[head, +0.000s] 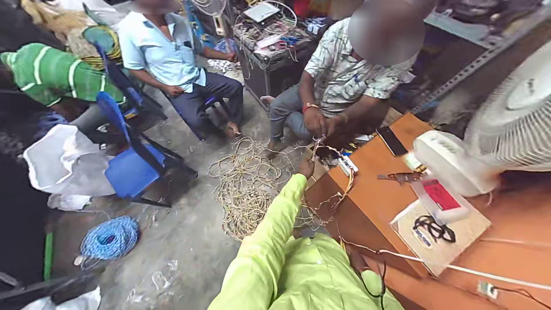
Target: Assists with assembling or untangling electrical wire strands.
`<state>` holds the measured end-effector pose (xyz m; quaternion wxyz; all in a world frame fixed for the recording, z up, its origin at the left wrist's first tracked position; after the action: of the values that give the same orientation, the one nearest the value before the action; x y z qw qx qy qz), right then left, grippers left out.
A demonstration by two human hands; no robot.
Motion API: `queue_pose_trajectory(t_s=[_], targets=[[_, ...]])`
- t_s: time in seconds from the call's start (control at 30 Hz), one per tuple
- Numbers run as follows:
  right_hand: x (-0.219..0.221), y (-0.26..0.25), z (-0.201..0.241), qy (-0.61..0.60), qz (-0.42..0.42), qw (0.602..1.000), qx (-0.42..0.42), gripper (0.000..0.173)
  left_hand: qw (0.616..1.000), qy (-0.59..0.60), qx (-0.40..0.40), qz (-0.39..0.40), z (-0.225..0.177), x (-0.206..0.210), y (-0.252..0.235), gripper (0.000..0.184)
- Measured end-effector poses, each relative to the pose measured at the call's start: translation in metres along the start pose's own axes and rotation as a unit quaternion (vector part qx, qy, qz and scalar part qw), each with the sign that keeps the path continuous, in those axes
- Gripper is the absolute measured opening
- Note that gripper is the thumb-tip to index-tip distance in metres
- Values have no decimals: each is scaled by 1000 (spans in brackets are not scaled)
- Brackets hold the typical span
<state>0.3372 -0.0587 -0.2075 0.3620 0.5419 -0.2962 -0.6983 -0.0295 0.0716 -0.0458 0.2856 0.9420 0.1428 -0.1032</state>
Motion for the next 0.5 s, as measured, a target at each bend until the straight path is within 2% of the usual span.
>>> queue_pose_trajectory(t_s=[0.1,0.2,0.27,0.37,0.5], targets=[[19,-10,-22,18,28,999,-7,45,1000,7,-11,-10,1,-1,-1,42],[27,-5,-23,33,13,997,-69,43,1000,-18,-15,-15,11,0,-18,45],[26,2,-16,29,62,996,-59,42,999,-26,-7,-20,15,1,-23,43],[19,10,-12,11,80,996,-35,39,1000,-15,-6,-22,14,0,-24,44],[16,-5,-29,-11,53,998,30,46,1000,-17,4,-17,15,0,-25,44]])
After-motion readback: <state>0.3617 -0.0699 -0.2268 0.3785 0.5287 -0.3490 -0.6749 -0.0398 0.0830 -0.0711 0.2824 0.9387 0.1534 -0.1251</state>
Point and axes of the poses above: each hand's wrist, its own y-axis away from the middle knuckle, its own x-axis out of the palm, z = x × y, the point moved 9 cm from there along -y, towards the middle knuckle, and after that the axes turned 4 degrees about y, right-handed, at the moved point
